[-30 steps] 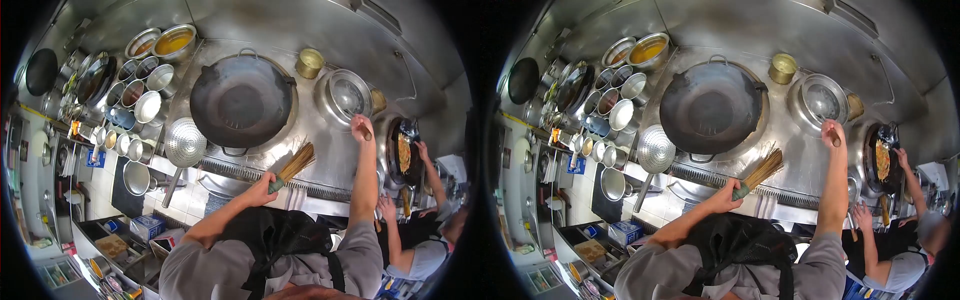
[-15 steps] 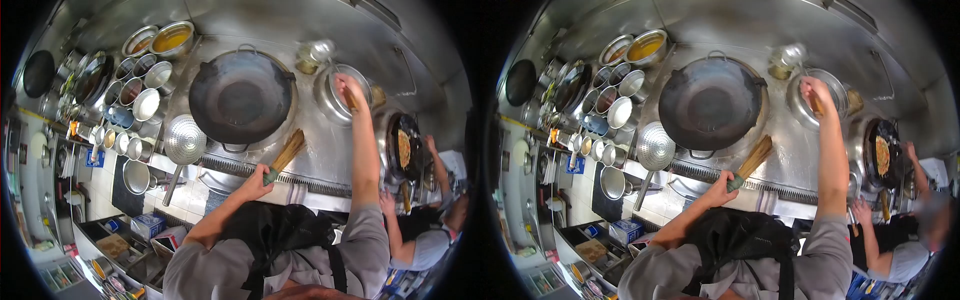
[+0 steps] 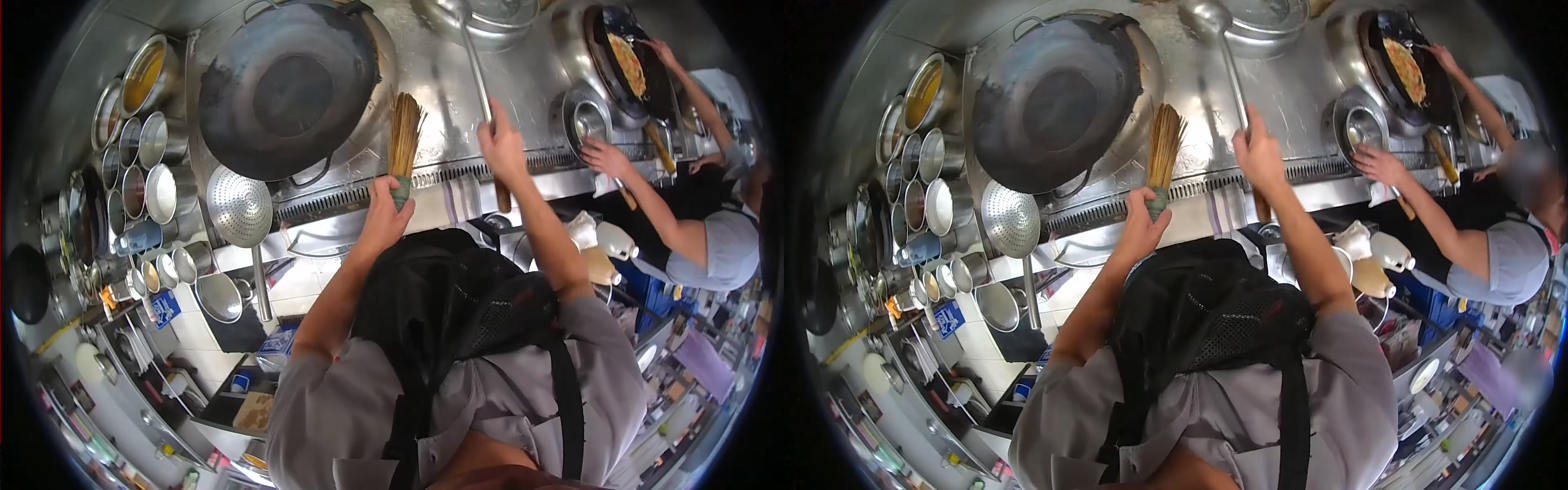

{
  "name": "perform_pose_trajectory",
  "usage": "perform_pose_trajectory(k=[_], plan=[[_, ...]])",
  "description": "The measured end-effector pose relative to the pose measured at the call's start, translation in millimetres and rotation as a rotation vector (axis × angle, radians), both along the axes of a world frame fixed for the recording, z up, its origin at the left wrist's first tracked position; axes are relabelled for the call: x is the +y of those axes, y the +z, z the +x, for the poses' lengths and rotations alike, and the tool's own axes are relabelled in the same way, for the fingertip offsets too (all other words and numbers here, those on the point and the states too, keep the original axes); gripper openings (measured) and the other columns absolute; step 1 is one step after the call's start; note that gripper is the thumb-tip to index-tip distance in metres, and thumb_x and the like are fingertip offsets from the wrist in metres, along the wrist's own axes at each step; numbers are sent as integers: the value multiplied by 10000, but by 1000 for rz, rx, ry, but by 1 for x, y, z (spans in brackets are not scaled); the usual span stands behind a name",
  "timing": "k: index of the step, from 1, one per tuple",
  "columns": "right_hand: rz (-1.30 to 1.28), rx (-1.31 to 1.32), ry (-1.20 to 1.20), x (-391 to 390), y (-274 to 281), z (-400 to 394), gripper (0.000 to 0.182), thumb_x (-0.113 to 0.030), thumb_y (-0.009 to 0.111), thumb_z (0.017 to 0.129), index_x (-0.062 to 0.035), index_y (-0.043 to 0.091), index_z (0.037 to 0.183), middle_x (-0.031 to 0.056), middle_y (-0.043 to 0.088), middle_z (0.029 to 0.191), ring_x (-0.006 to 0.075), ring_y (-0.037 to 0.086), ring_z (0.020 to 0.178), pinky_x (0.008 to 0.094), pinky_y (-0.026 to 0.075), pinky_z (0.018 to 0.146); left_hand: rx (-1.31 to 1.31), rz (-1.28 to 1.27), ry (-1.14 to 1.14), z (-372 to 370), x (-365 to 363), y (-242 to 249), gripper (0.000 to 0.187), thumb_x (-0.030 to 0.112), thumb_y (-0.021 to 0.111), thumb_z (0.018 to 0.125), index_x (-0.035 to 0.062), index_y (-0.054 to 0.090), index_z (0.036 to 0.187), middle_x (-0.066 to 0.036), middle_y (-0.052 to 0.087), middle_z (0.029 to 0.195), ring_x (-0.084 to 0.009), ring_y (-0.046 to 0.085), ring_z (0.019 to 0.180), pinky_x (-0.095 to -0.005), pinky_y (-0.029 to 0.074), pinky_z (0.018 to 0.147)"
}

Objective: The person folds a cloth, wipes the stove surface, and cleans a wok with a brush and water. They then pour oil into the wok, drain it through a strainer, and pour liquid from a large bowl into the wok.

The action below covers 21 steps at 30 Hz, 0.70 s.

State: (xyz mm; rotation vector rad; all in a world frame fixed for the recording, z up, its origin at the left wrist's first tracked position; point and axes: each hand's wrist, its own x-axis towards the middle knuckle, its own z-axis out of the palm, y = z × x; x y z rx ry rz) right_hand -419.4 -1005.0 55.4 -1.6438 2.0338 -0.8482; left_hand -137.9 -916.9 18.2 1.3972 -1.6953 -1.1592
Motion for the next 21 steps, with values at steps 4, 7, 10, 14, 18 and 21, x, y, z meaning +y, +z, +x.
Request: perform_pose_trajectory(k=[4,7,10,14,18,21], plan=[[-34,76,63,57,-41,22,571,-180,590,961,-44,432,1493,330,672,1121,500,671,961,563,549,833,-94,-16,-47,-15,11,-16,451,133,708,905,67,460,1276,-295,449,1200,-492,489,1105,-503,425,999],[37,83,56,83,-60,38,567,-178,600,966,-55,429,1493,306,658,1075,504,668,900,565,553,795,-194,1,-52,-27,20,-35,477,175,726,890,109,486,1297,-307,437,1223,-508,481,1136,-534,417,1006],[140,101,39,104,-58,52,574,-182,614,970,-63,422,1497,282,625,1085,518,659,866,574,551,776,-319,-49,-94,-35,32,-42,505,210,741,870,126,486,1297,-311,424,1253,-516,475,1160,-558,408,1014],[104,55,97,120,-72,63,598,-170,640,959,-66,413,1502,301,541,1189,512,635,971,554,545,823,-304,-73,-96,-37,42,-52,531,245,764,861,100,497,1296,-279,441,1262,-456,488,1159,-508,419,1040],[115,49,219,134,-92,70,610,-170,660,944,-33,420,1487,303,521,1193,502,620,1017,543,534,865,-160,33,-81,-36,43,-54,576,278,767,866,73,464,1310,-267,455,1263,-444,478,1180,-491,417,1053],[177,118,198,137,-87,77,655,-169,682,923,-33,394,1496,299,524,1210,493,626,1037,542,540,865,-93,15,-56,-37,47,-56,618,275,794,843,90,443,1316,-278,446,1242,-465,506,1159,-497,454,1011]])
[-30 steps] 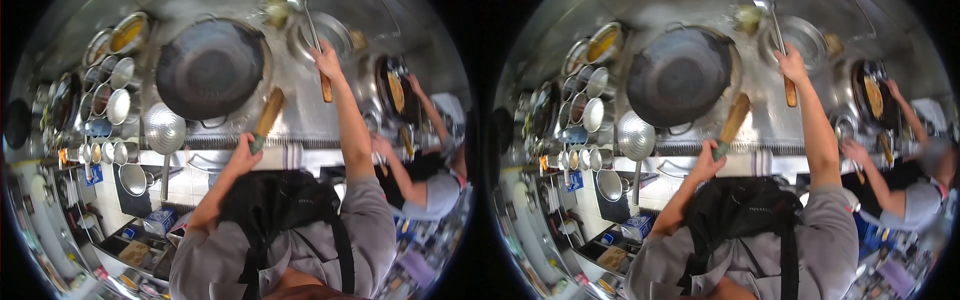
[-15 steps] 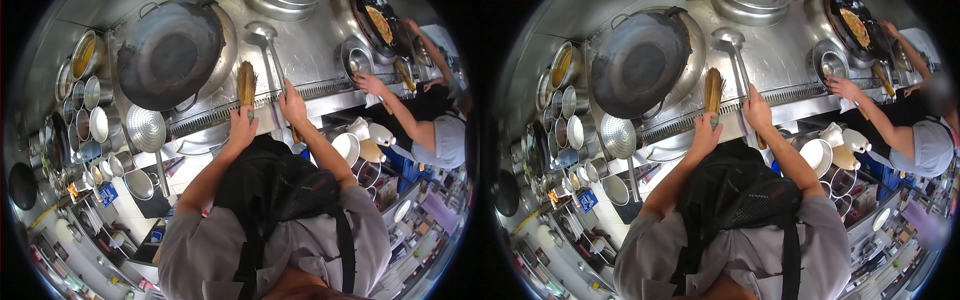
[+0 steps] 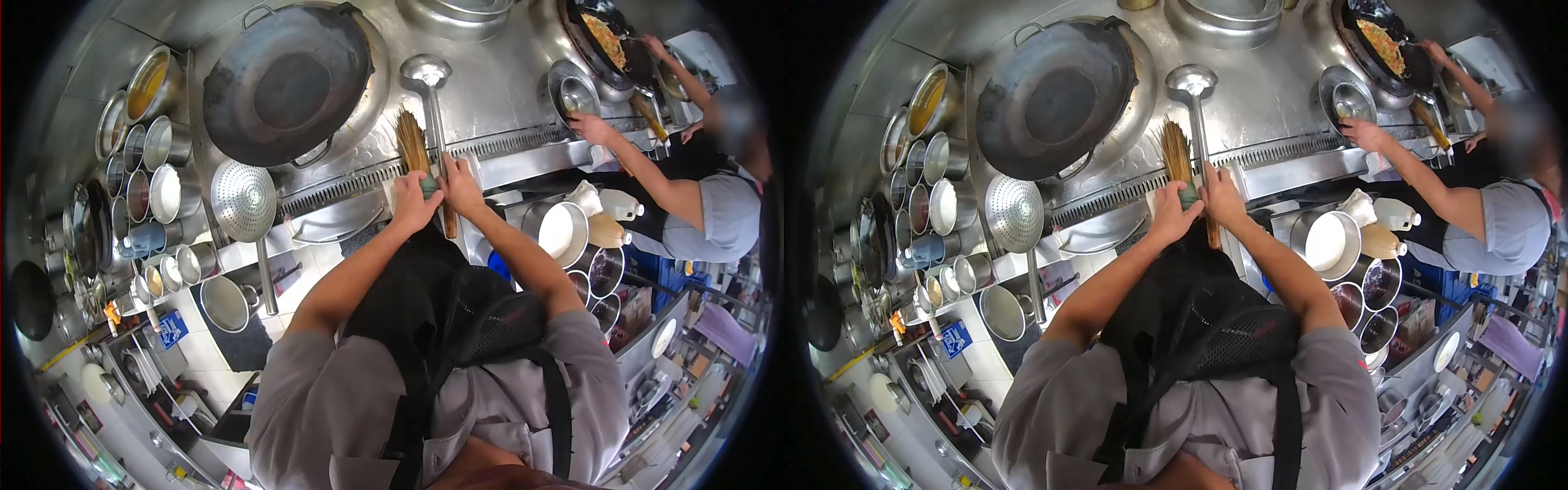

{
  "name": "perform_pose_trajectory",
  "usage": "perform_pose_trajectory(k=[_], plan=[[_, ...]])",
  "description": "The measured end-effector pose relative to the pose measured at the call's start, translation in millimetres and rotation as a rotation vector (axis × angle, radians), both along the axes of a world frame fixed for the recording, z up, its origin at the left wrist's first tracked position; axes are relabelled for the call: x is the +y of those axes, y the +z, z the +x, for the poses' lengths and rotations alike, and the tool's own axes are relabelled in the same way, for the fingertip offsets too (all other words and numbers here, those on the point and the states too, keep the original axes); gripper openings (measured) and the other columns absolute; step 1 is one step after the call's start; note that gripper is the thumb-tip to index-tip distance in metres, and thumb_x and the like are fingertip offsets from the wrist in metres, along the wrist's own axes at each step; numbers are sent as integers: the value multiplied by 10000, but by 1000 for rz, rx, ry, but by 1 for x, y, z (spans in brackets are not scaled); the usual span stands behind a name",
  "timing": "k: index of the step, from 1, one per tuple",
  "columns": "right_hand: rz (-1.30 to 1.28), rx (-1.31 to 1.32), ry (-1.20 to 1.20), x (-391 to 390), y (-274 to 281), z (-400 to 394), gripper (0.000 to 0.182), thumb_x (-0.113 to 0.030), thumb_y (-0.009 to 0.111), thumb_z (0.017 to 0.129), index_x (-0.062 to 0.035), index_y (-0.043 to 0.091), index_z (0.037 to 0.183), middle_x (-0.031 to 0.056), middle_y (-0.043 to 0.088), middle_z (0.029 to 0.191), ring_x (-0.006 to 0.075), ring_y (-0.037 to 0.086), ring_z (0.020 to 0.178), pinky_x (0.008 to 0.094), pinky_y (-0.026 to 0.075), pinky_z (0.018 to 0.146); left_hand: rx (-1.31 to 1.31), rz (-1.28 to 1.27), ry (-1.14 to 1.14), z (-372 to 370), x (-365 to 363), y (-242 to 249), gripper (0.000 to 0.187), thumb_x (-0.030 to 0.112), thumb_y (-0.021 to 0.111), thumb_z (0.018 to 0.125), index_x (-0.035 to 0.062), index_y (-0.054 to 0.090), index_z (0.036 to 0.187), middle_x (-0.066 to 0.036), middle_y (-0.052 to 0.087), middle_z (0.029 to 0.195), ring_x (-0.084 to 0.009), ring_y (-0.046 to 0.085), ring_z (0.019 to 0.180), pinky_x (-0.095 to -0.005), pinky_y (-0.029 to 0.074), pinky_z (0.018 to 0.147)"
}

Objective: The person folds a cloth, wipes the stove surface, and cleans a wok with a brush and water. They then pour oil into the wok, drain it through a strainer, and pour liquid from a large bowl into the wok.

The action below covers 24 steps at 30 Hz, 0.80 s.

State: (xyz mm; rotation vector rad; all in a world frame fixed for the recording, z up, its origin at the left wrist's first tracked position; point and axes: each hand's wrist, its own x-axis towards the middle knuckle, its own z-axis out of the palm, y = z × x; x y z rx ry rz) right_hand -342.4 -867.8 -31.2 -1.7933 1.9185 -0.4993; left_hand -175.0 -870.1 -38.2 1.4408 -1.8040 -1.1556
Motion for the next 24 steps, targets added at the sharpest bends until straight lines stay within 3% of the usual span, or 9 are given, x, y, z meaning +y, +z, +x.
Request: perform_pose_trajectory(k=[6,9,11,12,15,16,19,23,24], plan=[[90,47,-30,-10,9,7,796,-181,732,878,-49,290,1526,319,518,1204,516,641,1002,556,548,866,20,52,-30,15,-3,0,656,303,784,863,57,426,1355,-287,465,1293,-456,499,1217,-481,443,1052],[246,44,-54,-16,14,7,886,-203,741,874,-26,227,1574,353,519,1256,549,596,1094,537,536,915,45,85,-39,24,-6,1,717,323,776,876,25,397,1408,-289,461,1346,-451,479,1271,-479,422,1089],[63,-34,-46,-10,2,-1,891,-171,745,826,-27,248,1551,389,505,1285,579,620,1025,583,532,917,102,98,-6,29,-8,-2,771,335,767,892,-12,359,1447,-285,453,1386,-450,471,1295,-477,403,1115],[-29,-71,-48,-8,-4,-5,873,-185,711,827,-10,263,1555,410,567,1251,583,617,1057,567,524,949,107,86,-13,33,-9,-1,771,335,767,892,-12,359,1447,-285,453,1386,-450,471,1295,-477,403,1115],[183,-206,-295,-19,0,-19,793,-218,670,846,5,332,1528,394,642,1150,542,633,1096,531,521,971,107,31,-2,47,-15,8,761,325,750,916,-36,354,1456,-285,467,1388,-427,505,1272,-457,450,1080],[166,-232,-382,-22,3,-25,674,-259,659,856,18,468,1439,370,677,1114,500,653,1107,499,522,977,117,88,24,53,-17,18,723,317,744,927,-32,375,1442,-276,480,1378,-397,536,1240,-441,478,1044],[12,-309,-425,-25,36,-41,594,-279,678,846,20,563,1347,348,684,1128,486,672,1079,480,525,969,176,145,70,61,-28,45,647,297,731,943,-26,419,1408,-245,511,1348,-329,587,1166,-409,517,981],[49,-509,-510,-71,79,-68,475,-328,664,936,30,605,1243,281,724,919,454,721,904,502,552,823,244,123,84,56,-64,56,550,258,724,951,-23,472,1351,-175,557,1288,-244,624,1069,-367,547,884],[61,-489,-518,-96,91,-80,447,-340,642,967,35,606,1206,286,720,876,480,713,869,536,544,778,215,93,65,48,-76,59,497,227,714,955,-15,497,1330,-150,578,1251,-225,632,1054,-348,549,853]])
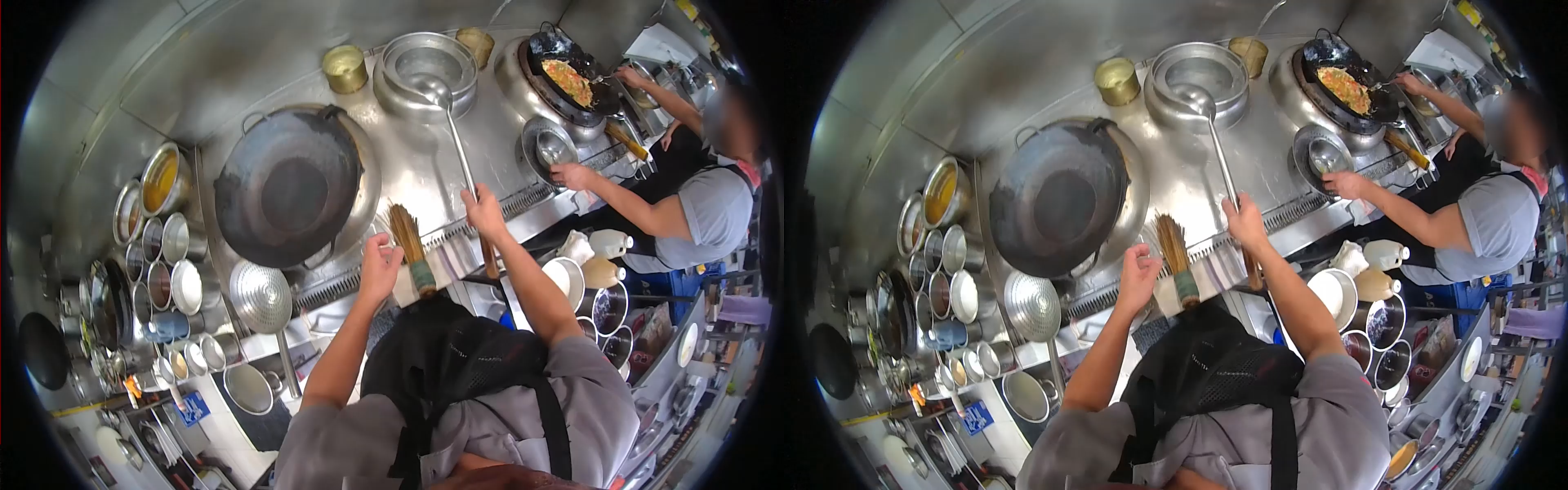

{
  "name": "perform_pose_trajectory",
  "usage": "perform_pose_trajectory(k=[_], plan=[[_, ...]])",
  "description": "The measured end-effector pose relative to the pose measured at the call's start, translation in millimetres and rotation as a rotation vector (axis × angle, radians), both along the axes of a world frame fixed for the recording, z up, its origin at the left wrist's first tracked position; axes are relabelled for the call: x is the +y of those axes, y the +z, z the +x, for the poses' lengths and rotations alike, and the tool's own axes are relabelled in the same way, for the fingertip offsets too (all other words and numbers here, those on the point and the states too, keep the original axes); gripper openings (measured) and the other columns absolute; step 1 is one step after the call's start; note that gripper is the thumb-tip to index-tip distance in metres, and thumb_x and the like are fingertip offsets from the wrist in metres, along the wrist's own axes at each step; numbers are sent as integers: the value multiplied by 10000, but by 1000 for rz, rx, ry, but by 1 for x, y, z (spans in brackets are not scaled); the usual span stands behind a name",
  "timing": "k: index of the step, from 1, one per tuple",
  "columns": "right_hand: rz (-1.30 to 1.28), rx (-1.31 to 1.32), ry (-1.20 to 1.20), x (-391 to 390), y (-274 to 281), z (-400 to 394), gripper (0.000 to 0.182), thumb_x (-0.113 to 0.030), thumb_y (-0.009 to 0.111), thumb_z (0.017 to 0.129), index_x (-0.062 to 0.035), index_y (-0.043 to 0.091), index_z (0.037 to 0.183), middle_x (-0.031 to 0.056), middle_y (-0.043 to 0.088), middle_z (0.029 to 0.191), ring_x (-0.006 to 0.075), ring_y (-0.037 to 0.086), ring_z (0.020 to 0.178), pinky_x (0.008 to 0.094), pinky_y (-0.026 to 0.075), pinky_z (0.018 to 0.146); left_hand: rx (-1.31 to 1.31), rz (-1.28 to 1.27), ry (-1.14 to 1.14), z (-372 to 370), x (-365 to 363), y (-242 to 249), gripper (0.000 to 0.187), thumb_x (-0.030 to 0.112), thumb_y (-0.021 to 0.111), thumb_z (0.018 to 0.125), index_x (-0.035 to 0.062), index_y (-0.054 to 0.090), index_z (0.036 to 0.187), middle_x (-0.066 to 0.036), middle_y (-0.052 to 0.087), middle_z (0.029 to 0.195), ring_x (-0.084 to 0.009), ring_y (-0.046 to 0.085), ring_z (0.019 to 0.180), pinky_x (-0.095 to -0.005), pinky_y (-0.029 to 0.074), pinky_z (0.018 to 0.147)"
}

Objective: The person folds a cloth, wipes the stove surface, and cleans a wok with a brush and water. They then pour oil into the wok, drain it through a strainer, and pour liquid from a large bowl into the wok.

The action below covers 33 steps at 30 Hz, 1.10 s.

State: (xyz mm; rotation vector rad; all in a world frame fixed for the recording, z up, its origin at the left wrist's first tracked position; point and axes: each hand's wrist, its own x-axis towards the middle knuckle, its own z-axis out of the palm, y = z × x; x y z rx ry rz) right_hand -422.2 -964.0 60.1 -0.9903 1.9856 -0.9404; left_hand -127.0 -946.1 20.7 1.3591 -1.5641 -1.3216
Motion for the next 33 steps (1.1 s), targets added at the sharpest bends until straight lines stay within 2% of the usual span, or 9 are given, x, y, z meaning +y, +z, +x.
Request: perform_pose_trajectory(k=[4,10,13,15,16,17,20,29,33], plan=[[-199,341,0,-117,4,-53,401,-278,590,976,53,581,1202,360,692,1001,547,654,1010,565,524,885,44,-79,-90,-47,-53,37,416,203,708,958,18,546,1294,-137,636,1196,-224,649,1084,-369,538,892],[161,323,-20,-260,31,-96,383,-98,627,918,96,607,1248,315,618,1334,444,657,1178,499,546,1005,-8,-237,-232,-124,-147,52,362,178,706,961,14,582,1259,-139,673,1196,-252,651,1112,-380,496,987],[283,300,46,-304,16,-115,332,12,672,854,95,669,1175,272,699,1215,386,732,1045,449,608,859,27,-216,-215,-151,-186,46,338,171,699,977,11,586,1252,-100,663,1164,-197,626,1070,-341,493,967],[291,142,414,-323,1,-127,233,-42,641,896,99,705,1070,246,749,936,295,746,725,380,595,601,66,-198,-189,-165,-206,45,313,160,692,989,9,588,1244,-62,654,1129,-146,603,1025,-303,491,943],[295,44,331,-327,-1,-129,172,-84,668,924,83,707,906,182,702,721,253,683,605,371,536,516,91,-169,-168,-171,-216,44,307,152,690,991,4,588,1241,-57,651,1128,-137,599,1023,-292,493,937],[294,41,328,-324,-5,-131,172,-84,668,924,83,707,906,182,702,721,253,683,605,371,536,516,115,-141,-147,-176,-225,44,301,144,687,993,0,588,1238,-52,649,1127,-128,595,1020,-282,495,930],[123,-704,47,-305,-21,-138,344,-189,684,976,-31,571,692,57,565,597,179,522,456,367,443,417,136,-101,-103,-189,-253,40,306,132,690,991,7,587,1251,-50,648,1131,-127,598,1018,-275,500,928],[-28,-911,78,-226,-28,-117,223,-159,686,948,-38,519,1033,11,515,683,94,460,449,272,387,368,233,105,54,-233,-332,4,622,266,736,969,-46,442,1419,-120,593,1271,-185,566,1162,-324,444,1048],[-107,-971,162,-195,-40,-106,196,-160,675,959,-69,507,1005,10,501,670,90,445,430,281,374,350,208,181,103,-249,-350,13,738,307,765,944,-62,390,1461,-194,579,1359,-245,567,1245,-353,445,1077]])
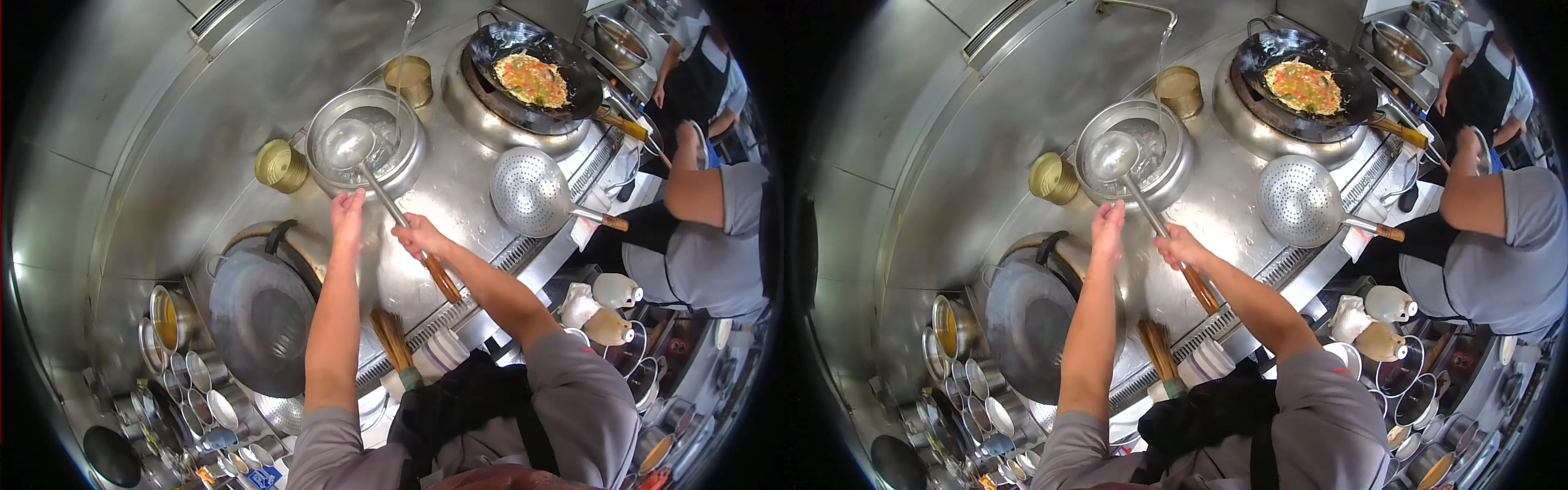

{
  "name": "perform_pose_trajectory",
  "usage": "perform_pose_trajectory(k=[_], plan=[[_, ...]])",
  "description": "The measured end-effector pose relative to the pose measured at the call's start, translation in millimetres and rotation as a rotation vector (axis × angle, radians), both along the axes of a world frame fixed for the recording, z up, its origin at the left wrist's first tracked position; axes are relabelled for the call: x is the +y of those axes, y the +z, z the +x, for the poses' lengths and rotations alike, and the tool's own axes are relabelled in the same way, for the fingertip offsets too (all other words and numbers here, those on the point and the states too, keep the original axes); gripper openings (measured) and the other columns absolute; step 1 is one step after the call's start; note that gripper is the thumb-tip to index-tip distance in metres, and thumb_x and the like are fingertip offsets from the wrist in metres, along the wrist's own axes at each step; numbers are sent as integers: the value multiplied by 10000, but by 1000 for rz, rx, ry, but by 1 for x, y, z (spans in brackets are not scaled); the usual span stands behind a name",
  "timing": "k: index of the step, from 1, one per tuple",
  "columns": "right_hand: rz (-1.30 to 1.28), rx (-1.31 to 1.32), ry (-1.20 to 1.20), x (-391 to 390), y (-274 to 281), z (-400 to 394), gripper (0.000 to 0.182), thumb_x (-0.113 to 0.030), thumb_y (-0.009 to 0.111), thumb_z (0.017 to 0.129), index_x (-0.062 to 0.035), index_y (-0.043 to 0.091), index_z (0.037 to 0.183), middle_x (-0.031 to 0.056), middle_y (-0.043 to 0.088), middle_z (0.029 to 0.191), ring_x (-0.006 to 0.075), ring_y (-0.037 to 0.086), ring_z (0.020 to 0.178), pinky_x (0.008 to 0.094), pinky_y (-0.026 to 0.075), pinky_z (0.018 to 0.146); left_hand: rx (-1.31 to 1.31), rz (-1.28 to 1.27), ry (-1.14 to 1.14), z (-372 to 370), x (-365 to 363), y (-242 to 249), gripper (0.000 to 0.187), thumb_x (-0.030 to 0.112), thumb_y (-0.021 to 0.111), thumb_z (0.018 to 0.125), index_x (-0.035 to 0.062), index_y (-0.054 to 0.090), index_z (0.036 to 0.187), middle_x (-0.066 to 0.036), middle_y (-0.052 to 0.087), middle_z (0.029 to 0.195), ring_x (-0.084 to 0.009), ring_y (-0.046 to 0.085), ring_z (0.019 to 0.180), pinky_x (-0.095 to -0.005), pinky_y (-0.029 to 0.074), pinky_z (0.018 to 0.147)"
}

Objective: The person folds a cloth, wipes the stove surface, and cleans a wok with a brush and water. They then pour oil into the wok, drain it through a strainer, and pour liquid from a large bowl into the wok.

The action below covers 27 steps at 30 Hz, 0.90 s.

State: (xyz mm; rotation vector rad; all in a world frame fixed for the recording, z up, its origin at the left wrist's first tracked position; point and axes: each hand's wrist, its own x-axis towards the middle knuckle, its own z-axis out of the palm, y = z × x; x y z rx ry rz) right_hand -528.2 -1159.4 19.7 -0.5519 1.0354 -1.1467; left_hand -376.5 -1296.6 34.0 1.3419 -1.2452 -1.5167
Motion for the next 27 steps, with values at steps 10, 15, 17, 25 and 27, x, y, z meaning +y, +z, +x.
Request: perform_pose_trajectory(k=[10,15,17,25,27], plan=[[-245,323,139,-14,-28,29,187,-189,683,967,-50,585,1045,29,631,758,154,622,641,310,519,610,178,-116,-9,-40,-14,52,381,285,769,940,51,500,1076,-69,632,894,-177,662,695,-305,526,552],[-321,1154,-58,-65,-62,77,429,-358,666,976,-25,601,1239,199,710,895,334,674,853,455,529,833,49,-5,296,-44,-26,35,300,330,694,967,67,553,931,-12,510,635,-140,462,453,-321,389,401],[-233,947,-76,-47,-56,74,441,-376,660,981,-33,600,1252,210,705,897,328,677,851,452,527,821,62,-3,232,-36,-30,30,275,300,702,947,66,592,1040,-1,536,690,-126,500,553,-316,420,467],[-90,752,-133,-30,4,35,400,-291,555,1037,-64,448,1347,367,679,965,560,654,958,597,506,823,18,-142,88,-18,23,0,368,210,681,982,9,547,1260,-117,648,1128,-202,653,1003,-337,532,888],[-189,912,-195,-44,0,26,404,-205,521,1021,-22,418,1367,406,656,986,606,609,985,646,477,847,12,-162,81,1,27,-24,380,191,670,993,6,536,1297,-125,653,1145,-217,655,1030,-357,532,932]])
